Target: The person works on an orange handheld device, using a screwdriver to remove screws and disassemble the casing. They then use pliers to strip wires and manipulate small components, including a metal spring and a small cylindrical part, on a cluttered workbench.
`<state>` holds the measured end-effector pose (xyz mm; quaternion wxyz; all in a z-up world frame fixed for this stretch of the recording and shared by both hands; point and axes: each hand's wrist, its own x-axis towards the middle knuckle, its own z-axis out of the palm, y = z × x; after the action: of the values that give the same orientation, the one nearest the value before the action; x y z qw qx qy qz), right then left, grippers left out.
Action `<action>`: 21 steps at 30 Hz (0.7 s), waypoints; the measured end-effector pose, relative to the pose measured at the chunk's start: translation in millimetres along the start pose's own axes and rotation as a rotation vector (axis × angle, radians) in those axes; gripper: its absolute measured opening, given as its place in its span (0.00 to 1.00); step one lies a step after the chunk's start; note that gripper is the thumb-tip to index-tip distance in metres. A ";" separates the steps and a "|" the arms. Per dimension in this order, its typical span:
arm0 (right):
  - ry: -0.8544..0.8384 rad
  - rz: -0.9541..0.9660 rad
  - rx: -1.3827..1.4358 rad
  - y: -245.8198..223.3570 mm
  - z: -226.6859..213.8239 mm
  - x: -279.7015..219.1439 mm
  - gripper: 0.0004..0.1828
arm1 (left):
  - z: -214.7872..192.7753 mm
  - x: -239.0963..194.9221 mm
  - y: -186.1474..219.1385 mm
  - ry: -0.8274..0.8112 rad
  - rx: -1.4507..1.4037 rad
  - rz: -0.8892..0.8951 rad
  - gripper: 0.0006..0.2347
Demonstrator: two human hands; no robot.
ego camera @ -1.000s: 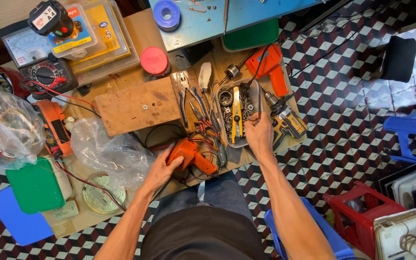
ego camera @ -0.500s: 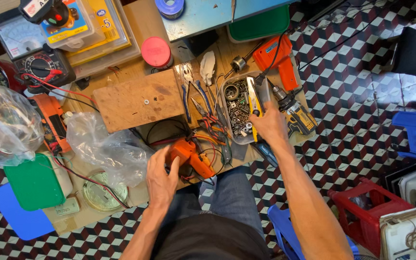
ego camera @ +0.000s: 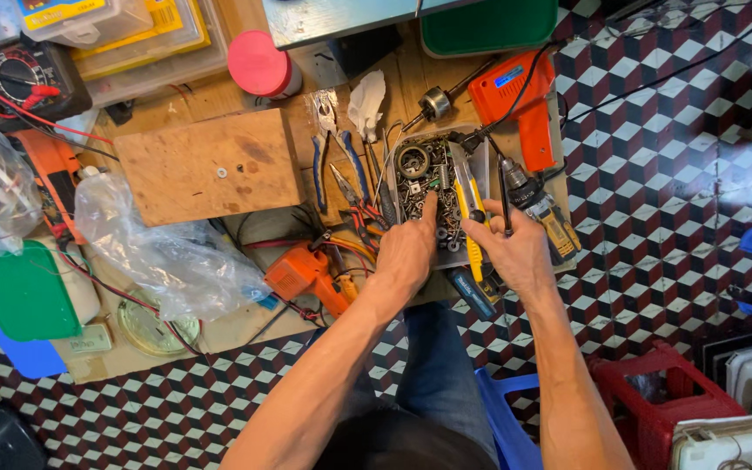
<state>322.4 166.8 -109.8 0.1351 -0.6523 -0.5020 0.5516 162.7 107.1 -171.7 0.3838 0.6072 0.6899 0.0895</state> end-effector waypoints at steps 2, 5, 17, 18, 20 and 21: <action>0.004 -0.058 -0.005 10.4 1.3 3.9 0.23 | 16.0 5.2 2.8 -0.007 0.141 -0.010 0.26; -0.031 -0.071 0.066 22.3 -1.9 8.9 0.22 | 29.7 -4.6 6.1 -0.068 0.208 -0.065 0.23; -0.046 -0.113 0.064 18.3 -3.8 10.2 0.20 | 8.2 16.6 14.9 0.139 0.203 0.016 0.22; -0.035 -0.120 0.045 18.2 -3.5 10.0 0.20 | 11.7 19.8 16.2 0.125 0.235 0.044 0.23; -0.045 -0.079 0.081 19.0 -4.8 10.8 0.20 | 19.0 18.9 14.8 -0.023 0.342 0.014 0.25; -0.051 -0.057 0.101 20.0 -4.9 9.7 0.20 | 22.5 16.5 13.3 -0.099 0.395 -0.001 0.25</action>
<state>335.7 167.3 -128.4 0.1706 -0.6160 -0.4951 0.5884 187.7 117.7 -186.3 0.2905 0.6739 0.6748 -0.0778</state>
